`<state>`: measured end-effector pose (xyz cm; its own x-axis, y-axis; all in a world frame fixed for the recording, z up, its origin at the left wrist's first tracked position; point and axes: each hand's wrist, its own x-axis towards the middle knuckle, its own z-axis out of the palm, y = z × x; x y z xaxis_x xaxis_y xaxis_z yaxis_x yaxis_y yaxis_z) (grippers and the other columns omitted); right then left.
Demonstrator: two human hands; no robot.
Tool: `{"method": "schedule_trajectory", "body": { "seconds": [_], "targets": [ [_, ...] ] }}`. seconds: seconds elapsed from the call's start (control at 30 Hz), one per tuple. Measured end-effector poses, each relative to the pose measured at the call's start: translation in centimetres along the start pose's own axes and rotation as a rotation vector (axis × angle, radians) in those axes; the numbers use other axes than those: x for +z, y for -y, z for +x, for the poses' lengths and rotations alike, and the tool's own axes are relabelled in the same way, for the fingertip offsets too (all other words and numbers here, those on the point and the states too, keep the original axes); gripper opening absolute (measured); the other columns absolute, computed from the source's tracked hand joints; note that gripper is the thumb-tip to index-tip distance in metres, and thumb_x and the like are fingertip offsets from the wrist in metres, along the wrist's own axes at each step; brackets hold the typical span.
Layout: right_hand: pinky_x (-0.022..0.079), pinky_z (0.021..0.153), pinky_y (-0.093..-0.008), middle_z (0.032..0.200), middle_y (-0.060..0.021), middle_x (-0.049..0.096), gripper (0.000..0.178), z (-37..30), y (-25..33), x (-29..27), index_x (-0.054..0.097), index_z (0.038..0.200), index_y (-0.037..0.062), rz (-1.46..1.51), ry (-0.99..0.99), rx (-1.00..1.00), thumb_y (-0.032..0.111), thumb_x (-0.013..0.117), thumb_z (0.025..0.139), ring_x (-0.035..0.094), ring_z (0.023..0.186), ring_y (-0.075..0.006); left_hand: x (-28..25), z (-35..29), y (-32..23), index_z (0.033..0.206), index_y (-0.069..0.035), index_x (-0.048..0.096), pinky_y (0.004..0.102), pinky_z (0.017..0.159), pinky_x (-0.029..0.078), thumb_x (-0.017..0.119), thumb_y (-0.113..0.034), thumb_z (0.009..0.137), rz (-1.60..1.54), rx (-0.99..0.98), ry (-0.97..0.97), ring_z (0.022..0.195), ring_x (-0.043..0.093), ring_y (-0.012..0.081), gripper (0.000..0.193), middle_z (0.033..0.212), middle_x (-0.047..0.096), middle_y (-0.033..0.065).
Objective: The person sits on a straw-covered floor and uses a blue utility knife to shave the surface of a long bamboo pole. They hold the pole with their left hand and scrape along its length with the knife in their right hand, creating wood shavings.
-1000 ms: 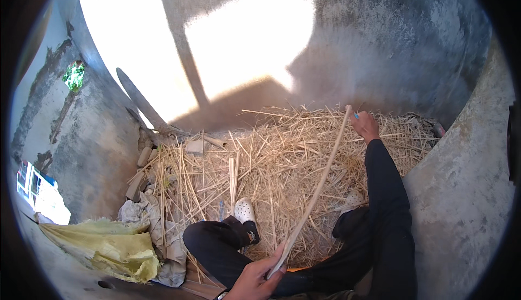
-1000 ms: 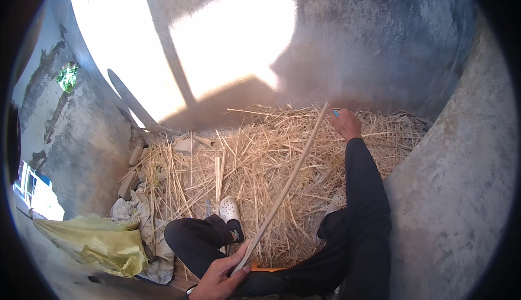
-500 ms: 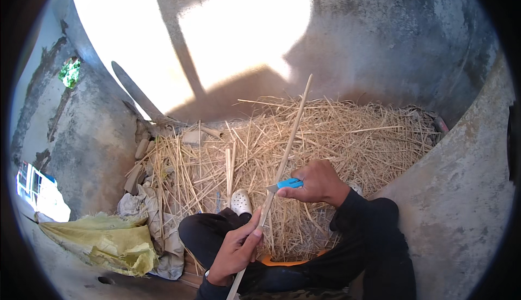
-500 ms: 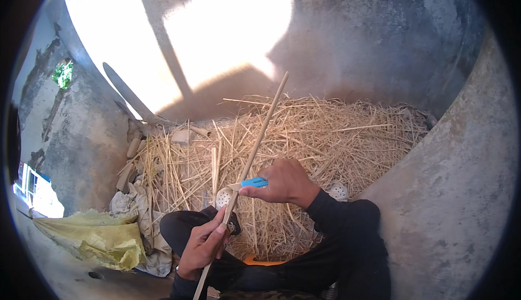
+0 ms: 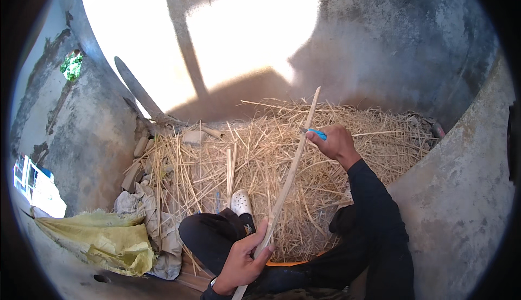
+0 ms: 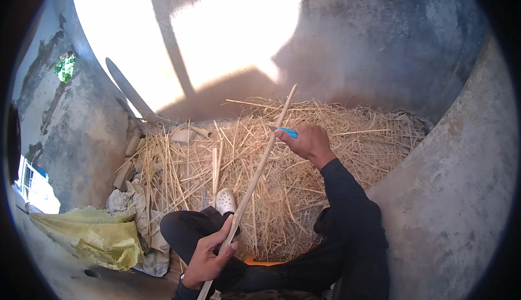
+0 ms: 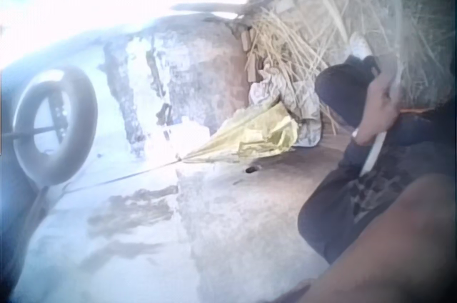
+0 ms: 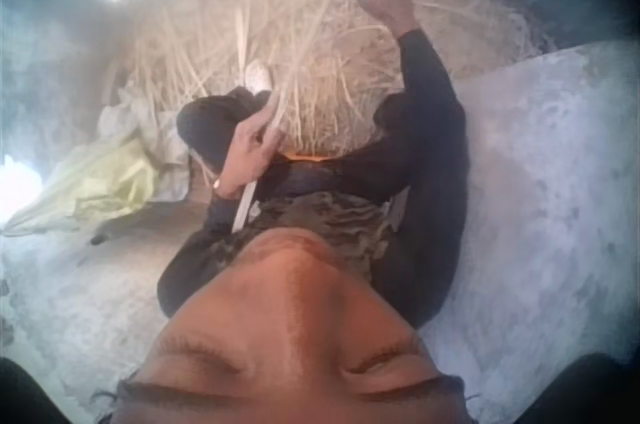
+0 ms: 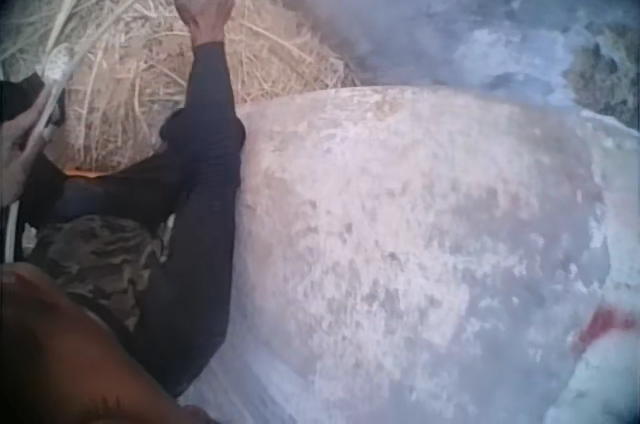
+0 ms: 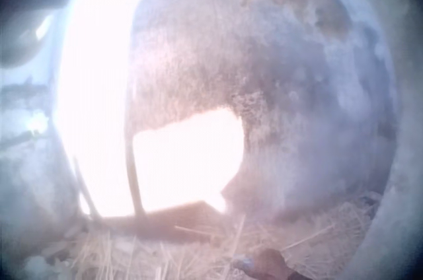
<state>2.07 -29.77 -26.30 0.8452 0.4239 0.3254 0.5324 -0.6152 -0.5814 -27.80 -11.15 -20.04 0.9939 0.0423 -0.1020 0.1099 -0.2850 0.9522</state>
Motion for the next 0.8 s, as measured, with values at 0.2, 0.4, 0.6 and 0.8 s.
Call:
{"method": "schedule_trajectory", "body": {
  "seconds": [0.2, 0.4, 0.6, 0.8],
  "targets": [
    [0.043, 0.046, -0.0411, 0.045, -0.0096, 0.049, 0.082, -2.3, 2.3, 0.5, 0.055, 0.050, 0.0077, 0.038, -0.028, -0.192, 0.081, 0.039, 0.082, 0.054, 0.043, -0.0263, -0.3, -1.2, -0.6, 0.142, 0.005, 0.036, 0.0228, 0.086, 0.042, 0.060, -0.004, 0.091, -0.001, 0.002, -0.002, 0.097, 0.054, 0.0093, 0.057, 0.104, 0.064, 0.0127],
    [0.042, 0.048, -0.0446, 0.047, -0.0110, 0.050, 0.087, 3.3, -7.2, -2.8, 0.056, 0.054, 0.0041, -0.166, -0.146, 0.097, 0.083, 0.033, 0.082, 0.056, 0.048, -0.0310, 0.4, -2.1, -0.5, 0.143, 0.006, 0.035, 0.0237, 0.094, 0.038, 0.060, -0.006, 0.092, 0.009, 0.044, 0.125, 0.107, 0.054, 0.0118, 0.058, 0.119, 0.061, 0.0136],
    [0.046, 0.059, -0.0470, 0.058, -0.0167, 0.058, 0.089, 5.2, -10.3, -3.5, 0.062, 0.061, 0.0025, -0.162, -0.141, 0.376, 0.082, 0.029, 0.084, 0.062, 0.063, -0.0359, 0.9, -1.7, -2.6, 0.143, 0.005, 0.036, 0.0247, 0.099, 0.034, 0.059, -0.007, 0.093, 0.057, -0.165, 0.171, 0.109, 0.052, 0.0117, 0.056, 0.117, 0.062, 0.0145],
    [0.046, 0.067, -0.0472, 0.063, -0.0201, 0.060, 0.092, 3.3, -19.8, -4.9, 0.059, 0.060, -0.0007, -0.066, -0.280, 0.698, 0.080, 0.024, 0.086, 0.062, 0.071, -0.0359, 1.4, -1.8, -2.6, 0.145, 0.000, 0.035, 0.0204, 0.066, 0.046, 0.056, -0.009, 0.096, -0.163, -0.236, 0.255, 0.072, 0.056, 0.0069, 0.054, 0.094, 0.060, 0.0075]
  ]
}}
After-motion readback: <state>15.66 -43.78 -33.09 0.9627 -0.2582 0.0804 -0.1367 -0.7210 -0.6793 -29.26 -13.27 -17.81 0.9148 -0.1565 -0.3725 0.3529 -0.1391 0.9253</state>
